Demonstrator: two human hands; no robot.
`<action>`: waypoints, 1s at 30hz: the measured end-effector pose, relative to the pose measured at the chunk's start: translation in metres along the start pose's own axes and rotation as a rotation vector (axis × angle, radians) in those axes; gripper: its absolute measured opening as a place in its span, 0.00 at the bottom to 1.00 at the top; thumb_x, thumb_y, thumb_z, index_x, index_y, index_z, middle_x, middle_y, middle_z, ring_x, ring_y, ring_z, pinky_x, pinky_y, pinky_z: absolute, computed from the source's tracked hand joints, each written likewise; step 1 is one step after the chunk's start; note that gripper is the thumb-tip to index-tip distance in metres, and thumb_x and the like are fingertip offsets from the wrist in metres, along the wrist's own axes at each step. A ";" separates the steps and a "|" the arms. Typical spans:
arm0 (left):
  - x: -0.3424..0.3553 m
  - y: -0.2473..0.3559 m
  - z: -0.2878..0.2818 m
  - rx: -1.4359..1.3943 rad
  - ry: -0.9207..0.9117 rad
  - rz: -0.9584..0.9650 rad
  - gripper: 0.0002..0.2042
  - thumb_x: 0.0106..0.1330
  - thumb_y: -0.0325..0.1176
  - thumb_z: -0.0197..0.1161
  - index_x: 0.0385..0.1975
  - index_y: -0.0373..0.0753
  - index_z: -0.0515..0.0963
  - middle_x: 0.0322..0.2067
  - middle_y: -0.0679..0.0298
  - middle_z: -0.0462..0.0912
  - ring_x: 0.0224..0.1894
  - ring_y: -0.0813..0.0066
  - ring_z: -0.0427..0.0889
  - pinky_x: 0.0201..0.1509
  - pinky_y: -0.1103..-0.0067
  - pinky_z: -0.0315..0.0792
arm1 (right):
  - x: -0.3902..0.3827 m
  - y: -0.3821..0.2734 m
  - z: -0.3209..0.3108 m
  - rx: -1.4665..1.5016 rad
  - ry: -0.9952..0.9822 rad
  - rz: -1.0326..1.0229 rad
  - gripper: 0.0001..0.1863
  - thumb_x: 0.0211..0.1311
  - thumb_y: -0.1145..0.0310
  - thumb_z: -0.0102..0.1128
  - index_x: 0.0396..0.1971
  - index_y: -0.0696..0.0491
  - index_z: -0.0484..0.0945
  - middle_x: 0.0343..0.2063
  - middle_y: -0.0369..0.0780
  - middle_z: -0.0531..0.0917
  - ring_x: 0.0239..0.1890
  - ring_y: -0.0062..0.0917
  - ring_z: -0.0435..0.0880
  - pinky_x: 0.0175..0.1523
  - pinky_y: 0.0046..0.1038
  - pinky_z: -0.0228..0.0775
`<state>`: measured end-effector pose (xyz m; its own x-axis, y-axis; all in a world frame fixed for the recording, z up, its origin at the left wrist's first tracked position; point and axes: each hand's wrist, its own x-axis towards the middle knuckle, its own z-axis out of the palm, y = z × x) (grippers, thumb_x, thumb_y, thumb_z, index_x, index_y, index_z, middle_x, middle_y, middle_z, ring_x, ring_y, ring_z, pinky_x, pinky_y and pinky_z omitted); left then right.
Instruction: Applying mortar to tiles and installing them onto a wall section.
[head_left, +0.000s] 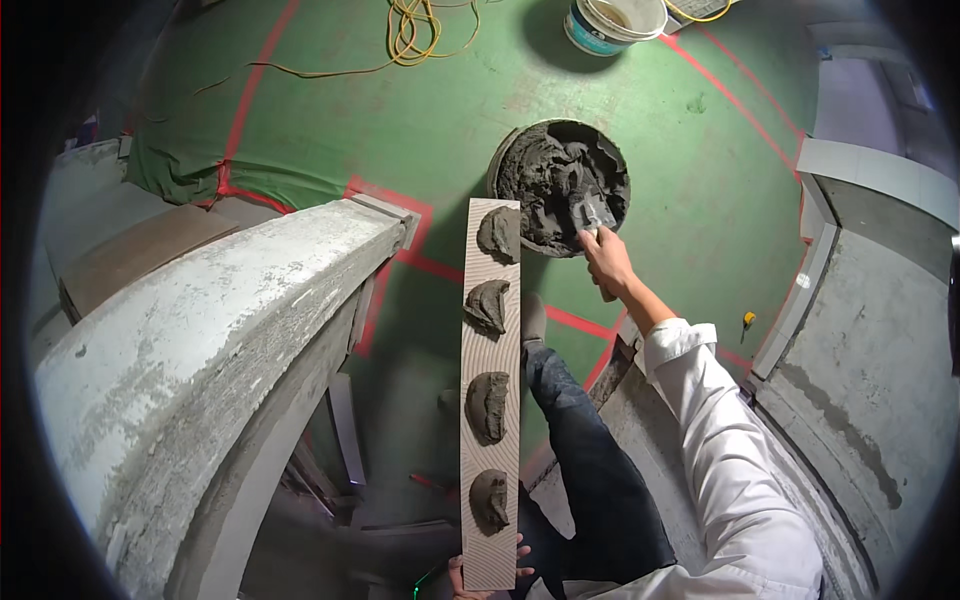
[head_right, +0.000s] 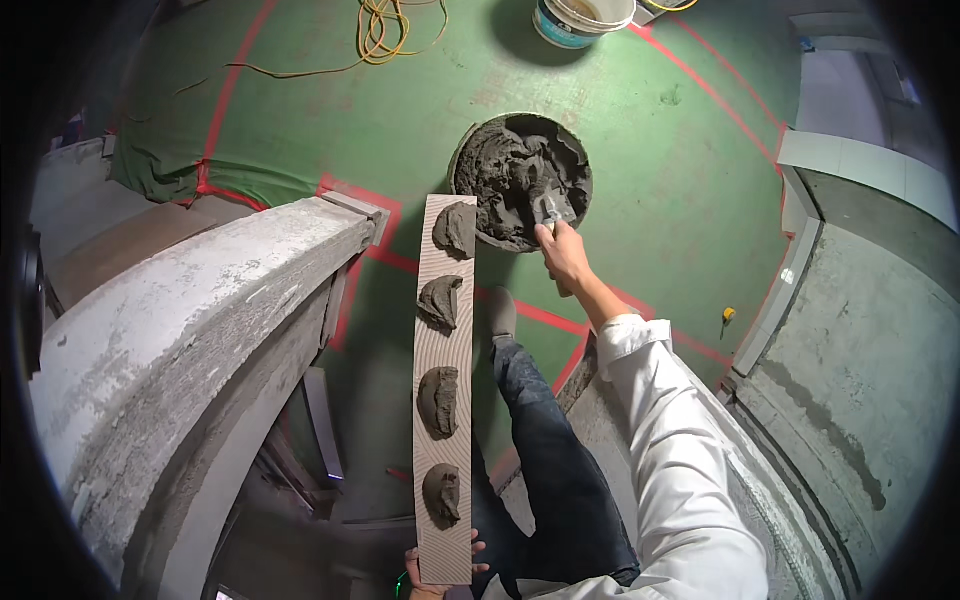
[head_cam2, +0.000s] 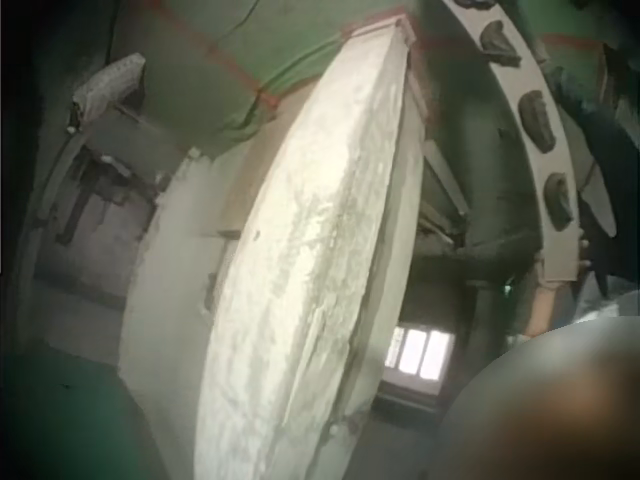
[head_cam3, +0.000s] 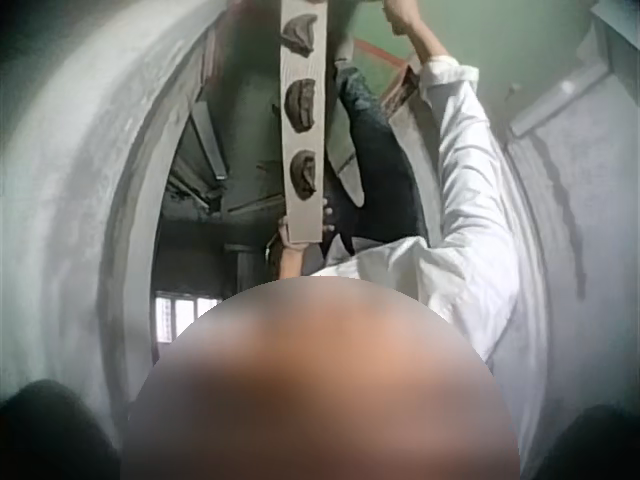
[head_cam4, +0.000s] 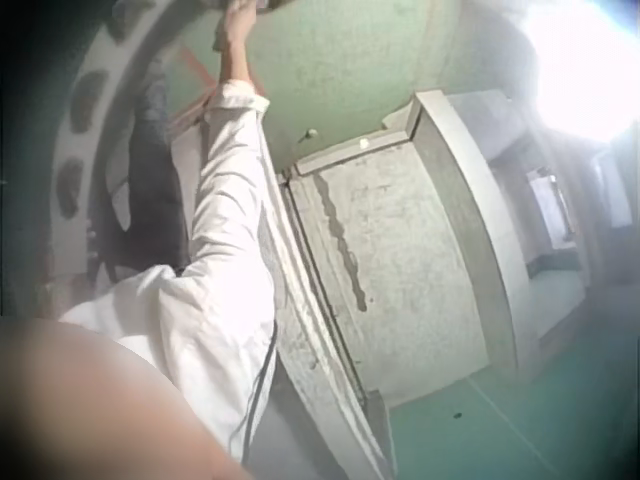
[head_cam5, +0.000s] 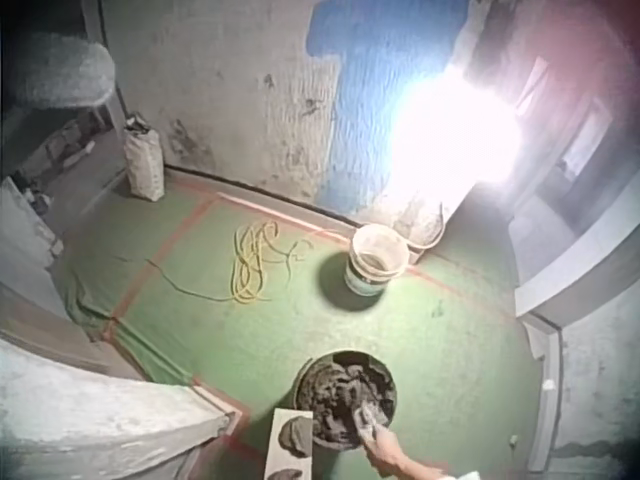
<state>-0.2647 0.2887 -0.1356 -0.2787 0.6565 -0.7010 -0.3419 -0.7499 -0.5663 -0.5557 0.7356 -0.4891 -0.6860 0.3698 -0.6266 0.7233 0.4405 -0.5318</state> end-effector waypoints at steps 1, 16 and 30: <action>0.011 -0.004 0.030 0.313 0.303 -0.028 0.55 0.58 0.50 0.75 0.82 0.34 0.51 0.77 0.37 0.60 0.77 0.31 0.63 0.72 0.29 0.63 | 0.007 -0.004 -0.002 0.235 -0.082 0.120 0.22 0.78 0.51 0.60 0.35 0.57 0.74 0.23 0.46 0.82 0.23 0.37 0.85 0.29 0.41 0.77; -0.014 -0.008 -0.036 0.283 0.043 0.023 0.53 0.64 0.57 0.67 0.84 0.38 0.48 0.81 0.41 0.54 0.81 0.37 0.57 0.78 0.30 0.51 | -0.170 -0.044 -0.097 1.145 -0.408 0.113 0.22 0.85 0.48 0.50 0.58 0.51 0.77 0.25 0.31 0.71 0.16 0.15 0.65 0.20 0.22 0.58; -0.037 -0.008 -0.086 0.198 -0.322 -0.062 0.40 0.77 0.59 0.55 0.81 0.40 0.58 0.79 0.48 0.62 0.81 0.43 0.60 0.82 0.42 0.57 | -0.811 -0.142 -0.059 0.543 0.144 -0.158 0.19 0.77 0.74 0.55 0.63 0.65 0.71 0.26 0.34 0.79 0.22 0.15 0.76 0.27 0.21 0.69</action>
<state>-0.1748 0.2635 -0.1425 -0.5091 0.7161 -0.4776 -0.5249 -0.6980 -0.4871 -0.1066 0.4217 0.1279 -0.7653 0.4577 -0.4525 0.5222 0.0306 -0.8522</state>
